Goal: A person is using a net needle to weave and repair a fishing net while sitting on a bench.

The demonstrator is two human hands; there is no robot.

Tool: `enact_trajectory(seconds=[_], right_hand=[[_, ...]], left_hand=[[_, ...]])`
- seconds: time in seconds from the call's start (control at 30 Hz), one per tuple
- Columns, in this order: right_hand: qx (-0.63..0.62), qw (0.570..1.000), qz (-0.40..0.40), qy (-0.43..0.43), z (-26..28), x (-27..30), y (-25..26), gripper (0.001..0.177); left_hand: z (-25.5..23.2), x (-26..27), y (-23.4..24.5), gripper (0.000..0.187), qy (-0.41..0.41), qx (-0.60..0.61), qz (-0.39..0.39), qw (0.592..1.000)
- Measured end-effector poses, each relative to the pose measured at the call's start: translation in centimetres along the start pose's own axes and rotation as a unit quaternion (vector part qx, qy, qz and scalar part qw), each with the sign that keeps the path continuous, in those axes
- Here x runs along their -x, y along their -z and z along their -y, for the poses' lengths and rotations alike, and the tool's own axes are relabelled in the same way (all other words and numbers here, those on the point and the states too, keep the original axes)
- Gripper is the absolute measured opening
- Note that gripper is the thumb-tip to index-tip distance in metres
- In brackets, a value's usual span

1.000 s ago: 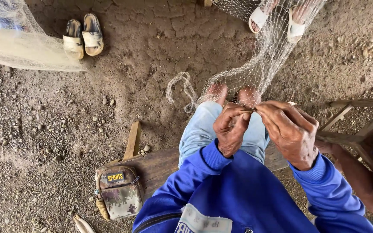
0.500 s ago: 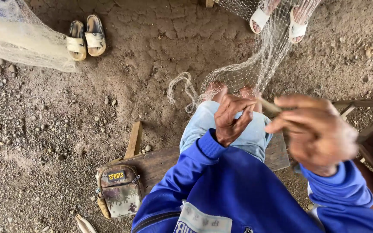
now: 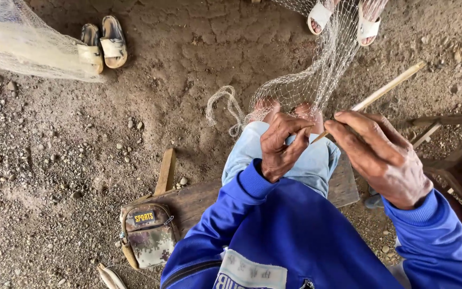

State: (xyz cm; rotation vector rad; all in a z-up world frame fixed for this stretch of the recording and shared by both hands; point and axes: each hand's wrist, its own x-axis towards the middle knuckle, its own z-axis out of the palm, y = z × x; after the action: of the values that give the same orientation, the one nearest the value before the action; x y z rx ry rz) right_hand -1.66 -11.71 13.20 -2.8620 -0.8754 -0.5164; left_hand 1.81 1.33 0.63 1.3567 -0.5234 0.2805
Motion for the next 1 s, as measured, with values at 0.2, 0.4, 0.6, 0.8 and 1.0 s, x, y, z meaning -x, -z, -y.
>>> enact_trajectory(seconds=[0.2,0.4,0.6,0.8,1.0], right_hand=[[-0.093,0.994,0.056,0.021,0.2,1.8,-0.3,0.031],[-0.131,0.989,0.072,0.012,1.7,5.2,0.8,0.033],[-0.088,0.990,-0.095,0.052,2.8,6.5,0.0,0.018],[-0.138,0.976,-0.073,0.153,4.6,6.0,-1.0,0.012],[-0.514,0.846,-0.131,-0.060,1.4,19.0,1.3,0.020]], left_hand=[[0.2,0.2,0.0,0.007,0.001,-0.006,-0.001,1.000],[1.3,0.4,-0.1,0.009,0.008,-0.007,0.010,1.000],[1.0,1.3,-1.3,0.009,-0.037,-0.052,0.058,0.996],[0.7,1.6,-2.2,0.011,-0.037,-0.021,0.075,0.996],[2.0,1.4,-2.6,0.012,-0.056,-0.009,-0.018,0.998]])
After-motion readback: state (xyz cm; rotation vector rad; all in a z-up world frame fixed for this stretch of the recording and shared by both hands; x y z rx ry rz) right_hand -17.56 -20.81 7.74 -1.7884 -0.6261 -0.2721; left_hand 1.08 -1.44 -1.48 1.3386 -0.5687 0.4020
